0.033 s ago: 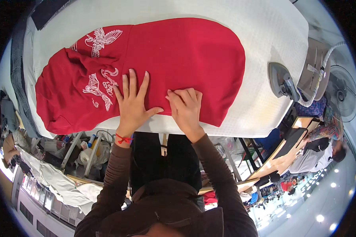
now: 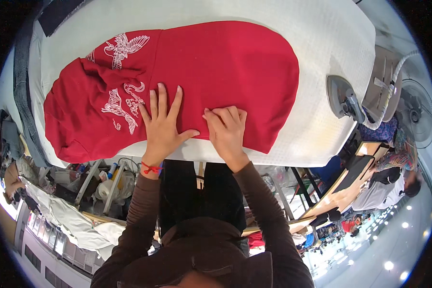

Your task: The person irons a red zip-up hoodie on a white ironing board. They smooth the fabric, use a steam iron to press the body and sleeves, and flip the garment to iron different sections. The person also folds the sleeves and body of the hoodie during the process.

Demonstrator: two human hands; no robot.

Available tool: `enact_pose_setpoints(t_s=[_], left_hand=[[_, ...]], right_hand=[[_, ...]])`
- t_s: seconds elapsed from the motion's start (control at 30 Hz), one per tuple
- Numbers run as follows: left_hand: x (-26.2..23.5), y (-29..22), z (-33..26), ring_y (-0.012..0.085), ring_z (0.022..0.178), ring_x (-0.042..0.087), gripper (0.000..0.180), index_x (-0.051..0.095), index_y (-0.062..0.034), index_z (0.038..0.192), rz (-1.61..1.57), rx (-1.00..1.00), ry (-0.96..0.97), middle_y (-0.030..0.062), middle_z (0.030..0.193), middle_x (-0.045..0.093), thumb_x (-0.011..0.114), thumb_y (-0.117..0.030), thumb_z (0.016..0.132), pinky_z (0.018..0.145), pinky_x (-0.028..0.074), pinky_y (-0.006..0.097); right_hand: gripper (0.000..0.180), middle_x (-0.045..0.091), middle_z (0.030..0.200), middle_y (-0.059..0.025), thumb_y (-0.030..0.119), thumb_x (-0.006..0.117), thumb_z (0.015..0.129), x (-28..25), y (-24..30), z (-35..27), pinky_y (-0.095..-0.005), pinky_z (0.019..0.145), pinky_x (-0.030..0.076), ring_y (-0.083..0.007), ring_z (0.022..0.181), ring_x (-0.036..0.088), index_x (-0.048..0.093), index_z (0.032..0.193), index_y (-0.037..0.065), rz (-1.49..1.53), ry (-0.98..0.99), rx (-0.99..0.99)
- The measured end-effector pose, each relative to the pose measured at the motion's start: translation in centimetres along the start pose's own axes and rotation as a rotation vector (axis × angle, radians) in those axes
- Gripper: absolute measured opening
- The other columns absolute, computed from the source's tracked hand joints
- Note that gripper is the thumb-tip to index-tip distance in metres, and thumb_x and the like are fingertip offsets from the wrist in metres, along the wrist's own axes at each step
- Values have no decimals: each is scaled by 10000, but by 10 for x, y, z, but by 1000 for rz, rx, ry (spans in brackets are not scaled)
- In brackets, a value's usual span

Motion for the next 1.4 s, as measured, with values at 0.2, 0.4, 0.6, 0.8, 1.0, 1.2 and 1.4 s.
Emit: enact_pose_setpoints(t_s=[0.2, 0.4, 0.6, 0.8, 1.0, 1.2, 1.4], left_hand=[[1, 1, -2, 498, 1667, 198, 1325, 309, -266, 1769, -25, 6, 12, 244, 1828, 181, 949, -604, 659, 1247, 154, 802], [2, 1, -1, 525, 1671, 161, 1346, 299, -238, 1772, -28, 2, 43, 272, 1828, 152, 970, -446, 623, 1252, 109, 796], [3, 0, -1, 495, 1673, 178, 1373, 298, -265, 1769, -24, 6, 43, 255, 1825, 179, 991, -503, 608, 1241, 137, 805], [2, 0, -1, 507, 1680, 132, 1394, 275, -250, 1776, -36, -2, 59, 265, 1830, 142, 994, -528, 615, 1245, 97, 803], [3, 1, 1, 502, 1677, 145, 1388, 278, -260, 1775, -25, -1, 50, 258, 1831, 147, 990, -549, 619, 1243, 112, 803], [5, -3, 1, 512, 1678, 125, 1386, 273, -255, 1777, -46, 7, 67, 264, 1832, 134, 989, -538, 624, 1242, 96, 808], [4, 1, -2, 522, 1688, 63, 1391, 268, -226, 1778, -35, 2, 69, 288, 1834, 93, 987, -554, 634, 1246, 47, 804]], right_hand=[[200, 666, 1011, -2, 81, 816, 816, 9, 3, -1, -461, 890, 436, -229, 943, 625, 746, 1001, 113, -91, 24, -94], [202, 650, 1023, -5, 113, 770, 794, 24, 31, -4, -489, 919, 431, -214, 1020, 617, 732, 992, 101, -59, 97, -177], [177, 607, 961, -24, 117, 760, 813, 28, 30, 8, -491, 895, 413, -227, 984, 583, 722, 985, 101, -137, 267, -362], [132, 645, 961, -3, 108, 807, 873, 5, -15, 112, -449, 824, 396, -246, 962, 589, 705, 951, 136, -67, -152, -22], [124, 658, 973, 3, 127, 810, 916, 24, -11, 137, -440, 828, 411, -243, 970, 596, 688, 938, 134, -164, -166, -151], [50, 669, 1045, -92, 66, 702, 987, 0, -36, 137, -496, 880, 473, -317, 1025, 616, 687, 1033, 82, 32, -240, 34], [49, 625, 999, -153, 6, 640, 1029, -70, -68, 9, -481, 826, 450, -371, 930, 600, 606, 1055, 29, -10, -187, 359]])
Point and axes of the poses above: each hand's wrist, its own z-axis towards the middle knuckle, its own x-axis out of the palm, y = z × x, the point moved 6 cm from there along z, towards the middle knuckle
